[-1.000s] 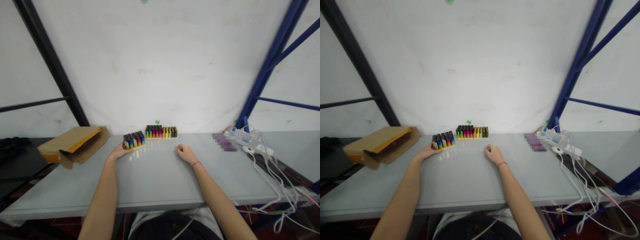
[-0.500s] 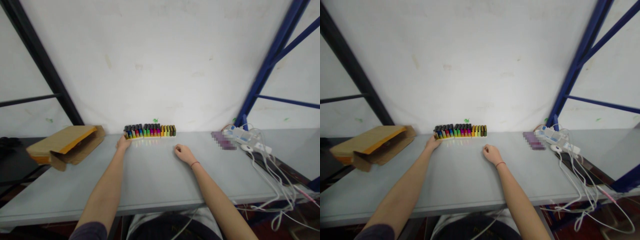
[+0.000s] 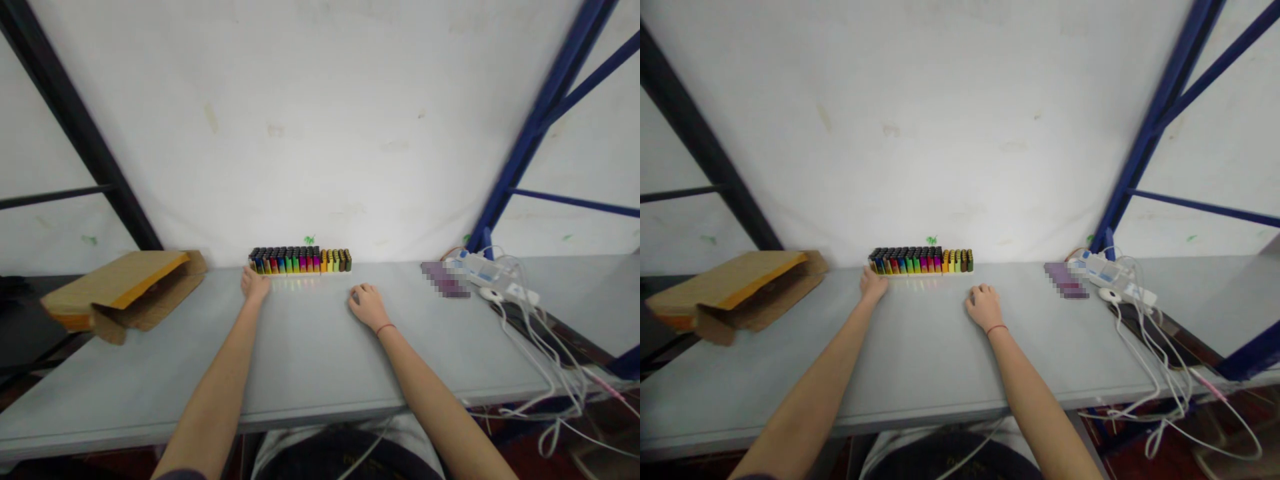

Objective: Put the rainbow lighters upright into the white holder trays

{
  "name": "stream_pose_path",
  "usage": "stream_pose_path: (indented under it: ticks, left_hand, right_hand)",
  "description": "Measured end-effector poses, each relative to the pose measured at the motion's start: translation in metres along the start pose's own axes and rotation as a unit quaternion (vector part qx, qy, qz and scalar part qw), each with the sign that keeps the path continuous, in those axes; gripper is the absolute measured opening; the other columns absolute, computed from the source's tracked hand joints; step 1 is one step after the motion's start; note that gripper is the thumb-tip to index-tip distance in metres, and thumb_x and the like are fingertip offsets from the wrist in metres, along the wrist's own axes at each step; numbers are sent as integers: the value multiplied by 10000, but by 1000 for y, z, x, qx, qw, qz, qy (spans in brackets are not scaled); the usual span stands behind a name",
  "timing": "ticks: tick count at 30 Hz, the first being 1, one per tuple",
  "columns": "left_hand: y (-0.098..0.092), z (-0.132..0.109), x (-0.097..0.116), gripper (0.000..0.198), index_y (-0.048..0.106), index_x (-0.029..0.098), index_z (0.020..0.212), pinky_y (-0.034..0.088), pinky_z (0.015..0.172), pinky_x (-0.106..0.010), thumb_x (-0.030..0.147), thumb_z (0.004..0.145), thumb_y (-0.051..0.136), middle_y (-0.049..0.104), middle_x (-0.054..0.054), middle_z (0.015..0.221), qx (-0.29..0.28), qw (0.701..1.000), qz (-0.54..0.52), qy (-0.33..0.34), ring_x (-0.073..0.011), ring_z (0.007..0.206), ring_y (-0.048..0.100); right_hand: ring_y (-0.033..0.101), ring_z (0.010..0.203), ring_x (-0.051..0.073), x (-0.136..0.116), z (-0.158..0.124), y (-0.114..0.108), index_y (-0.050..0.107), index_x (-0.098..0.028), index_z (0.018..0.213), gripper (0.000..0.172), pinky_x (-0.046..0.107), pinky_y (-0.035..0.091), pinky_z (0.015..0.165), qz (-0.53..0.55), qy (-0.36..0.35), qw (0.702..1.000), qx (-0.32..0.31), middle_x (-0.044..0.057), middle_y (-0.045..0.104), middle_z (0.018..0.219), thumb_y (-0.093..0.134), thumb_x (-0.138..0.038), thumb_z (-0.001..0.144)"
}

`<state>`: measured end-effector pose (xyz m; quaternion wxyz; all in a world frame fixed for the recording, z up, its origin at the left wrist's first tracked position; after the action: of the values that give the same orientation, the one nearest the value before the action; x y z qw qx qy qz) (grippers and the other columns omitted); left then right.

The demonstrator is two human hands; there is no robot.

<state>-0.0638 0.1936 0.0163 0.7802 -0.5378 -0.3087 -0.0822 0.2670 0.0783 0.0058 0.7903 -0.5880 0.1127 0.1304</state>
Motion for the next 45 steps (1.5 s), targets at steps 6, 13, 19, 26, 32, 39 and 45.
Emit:
stream_pose_path:
  ticks: [6,13,19,26,32,39,45]
  left_hand:
    - [33,-90,64,646,294,17,1460,245,1139,-451,307,901,440,288,-237,1533,-29,982,110,149,-342,1417,264]
    - [58,-117,79,504,396,202,1440,219,1145,-473,396,984,302,335,-106,1549,-199,920,177,287,-248,1431,280]
    - [62,-111,74,562,334,189,1480,159,1163,-471,447,982,293,229,-120,1586,-251,902,186,297,-254,1464,195]
    - [64,-111,73,578,317,185,1491,147,1168,-466,457,983,281,212,-114,1592,-257,902,186,293,-251,1469,179]
    - [61,-112,73,570,316,194,1490,140,1170,-468,452,983,274,210,-109,1593,-256,902,189,291,-243,1471,171]
    - [57,-114,75,571,313,189,1490,139,1169,-465,451,985,263,205,-108,1595,-261,901,193,289,-241,1471,172]
    - [58,-114,76,570,317,185,1488,144,1167,-467,448,984,271,209,-113,1593,-260,900,194,291,-246,1469,178]
  right_hand:
    - [441,1255,254,3,0,7,590,-193,1228,376,395,285,1047,-18,-2,999,-28,117,550,1328,426,-366,936]
    - [394,1340,259,10,3,12,579,-194,1262,403,446,263,1093,17,-11,997,-71,110,497,1418,465,-374,921]
    - [376,1362,276,11,2,11,573,-190,1272,405,497,241,1111,33,-5,996,-87,121,467,1445,469,-358,918]
    - [391,1352,266,10,2,10,577,-190,1265,400,481,258,1108,34,-11,995,-89,119,484,1426,473,-353,914]
    - [409,1336,242,9,2,10,590,-191,1244,383,426,276,1100,28,-19,996,-82,117,507,1402,485,-340,907]
    - [400,1340,247,8,2,9,580,-190,1256,393,442,269,1103,29,-17,996,-87,118,497,1411,475,-347,910]
    - [392,1346,254,9,2,10,580,-185,1253,393,459,262,1105,28,-17,995,-89,118,494,1413,473,-345,910]
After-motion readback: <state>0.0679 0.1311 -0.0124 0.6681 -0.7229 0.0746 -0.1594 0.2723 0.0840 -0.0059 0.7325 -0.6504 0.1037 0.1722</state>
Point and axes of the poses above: each hand's wrist, its own z-axis towards the middle knuckle, its own y-axis out of the palm, x = y × z, the point moved 8 cm from there along z, towards the middle knuckle
